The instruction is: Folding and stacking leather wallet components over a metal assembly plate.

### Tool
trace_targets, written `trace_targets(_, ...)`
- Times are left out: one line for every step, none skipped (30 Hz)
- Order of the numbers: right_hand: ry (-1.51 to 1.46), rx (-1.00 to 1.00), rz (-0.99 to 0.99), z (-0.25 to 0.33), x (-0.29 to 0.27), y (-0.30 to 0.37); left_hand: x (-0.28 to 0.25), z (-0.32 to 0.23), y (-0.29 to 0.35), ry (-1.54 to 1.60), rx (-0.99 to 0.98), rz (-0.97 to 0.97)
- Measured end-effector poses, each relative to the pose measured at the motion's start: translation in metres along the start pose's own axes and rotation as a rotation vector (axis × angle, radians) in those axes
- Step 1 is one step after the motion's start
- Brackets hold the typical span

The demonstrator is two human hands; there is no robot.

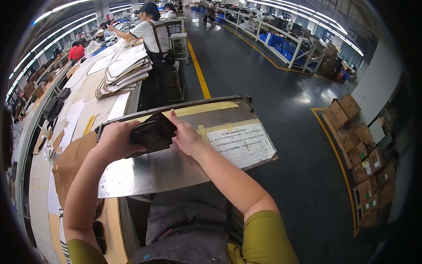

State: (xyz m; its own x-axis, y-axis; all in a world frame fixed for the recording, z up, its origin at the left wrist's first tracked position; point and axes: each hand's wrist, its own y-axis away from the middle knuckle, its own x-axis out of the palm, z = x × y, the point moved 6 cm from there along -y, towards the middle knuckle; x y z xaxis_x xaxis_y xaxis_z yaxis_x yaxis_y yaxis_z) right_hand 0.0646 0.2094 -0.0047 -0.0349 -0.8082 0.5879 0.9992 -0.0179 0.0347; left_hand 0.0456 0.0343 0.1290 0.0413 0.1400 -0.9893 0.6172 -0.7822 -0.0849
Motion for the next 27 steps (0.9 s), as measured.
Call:
trace_targets(0.003,0.006,0.013,0.001,0.007,0.000,0.011,0.007,-0.005,0.016,-0.005,-0.021)
trace_targets(0.010,0.002,-0.094,0.001,0.009,0.002,0.024,0.011,-0.005,-0.038,-0.064,0.042)
trace_targets(0.018,-0.012,-0.211,0.004,0.004,0.005,0.034,0.010,-0.009,-0.080,-0.058,0.049)
trace_targets(0.096,-0.020,-0.258,-0.001,-0.010,-0.001,0.034,0.007,-0.010,-0.090,-0.007,-0.020)
trace_targets(0.099,-0.021,-0.252,0.001,-0.016,-0.004,0.032,0.005,-0.011,-0.101,0.044,-0.090)
trace_targets(0.159,-0.047,-0.214,0.007,-0.012,-0.002,0.031,0.004,-0.010,-0.099,0.035,-0.088)
trace_targets(0.217,-0.072,-0.176,0.011,-0.006,-0.001,0.030,0.005,-0.010,-0.126,-0.022,-0.048)
trace_targets(0.320,-0.214,-0.273,0.015,0.000,0.001,0.029,0.007,-0.010,-0.153,-0.079,-0.008)
trace_targets(0.321,-0.213,-0.269,0.011,0.004,-0.002,0.027,0.006,-0.014,-0.153,-0.083,-0.009)
trace_targets(0.478,-0.379,-0.283,0.018,0.009,-0.003,0.029,0.010,-0.018,-0.120,-0.135,0.050)
trace_targets(0.633,-0.547,-0.294,0.025,0.016,-0.001,0.032,0.014,-0.021,-0.087,-0.188,0.110)
trace_targets(0.735,-0.629,-0.295,0.030,0.029,0.001,0.033,0.018,-0.023,-0.086,-0.198,0.108)
trace_targets(0.735,-0.626,-0.284,0.032,0.031,-0.003,0.038,0.020,-0.026,-0.083,-0.167,0.113)
trace_targets(0.821,-0.554,-0.269,0.032,0.034,-0.011,0.040,0.021,-0.026,-0.080,-0.137,0.118)
trace_targets(0.907,-0.483,-0.264,0.031,0.033,-0.017,0.039,0.017,-0.025,-0.078,-0.138,0.118)
trace_targets(0.882,-0.553,-0.268,0.031,0.031,-0.020,0.037,0.008,-0.021,-0.145,-0.129,0.116)
trace_targets(0.881,-0.549,-0.266,0.027,0.029,-0.020,0.036,0.002,-0.016,-0.211,-0.121,0.116)
trace_targets(0.906,-0.617,-0.256,0.028,0.033,-0.015,0.035,0.006,-0.009,-0.190,-0.110,0.076)
trace_targets(0.931,-0.686,-0.250,0.029,0.034,-0.010,0.038,0.015,0.001,-0.186,-0.108,0.078)
trace_targets(0.934,-0.681,-0.252,0.027,0.029,-0.011,0.034,0.026,0.012,-0.110,-0.115,-0.044)
trace_targets(0.872,-0.733,-0.269,0.025,0.027,-0.011,0.028,0.034,0.023,-0.038,-0.127,-0.165)
trace_targets(0.809,-0.782,-0.287,0.024,0.024,-0.011,0.026,0.041,0.031,0.075,-0.231,-0.111)
trace_targets(0.808,-0.774,-0.286,0.021,0.020,-0.013,0.033,0.046,0.035,0.077,-0.235,-0.105)
trace_targets(0.780,-0.741,-0.226,0.019,0.024,-0.014,0.038,0.052,0.047,0.261,-0.197,-0.217)
trace_targets(0.750,-0.703,-0.165,0.018,0.029,-0.014,0.045,0.058,0.056,0.441,-0.160,-0.330)
trace_targets(0.711,-0.711,-0.126,0.017,0.034,-0.012,0.053,0.061,0.063,0.447,-0.128,-0.451)
trace_targets(0.682,-0.680,-0.086,0.015,0.040,-0.009,0.063,0.061,0.068,0.450,-0.162,-0.450)
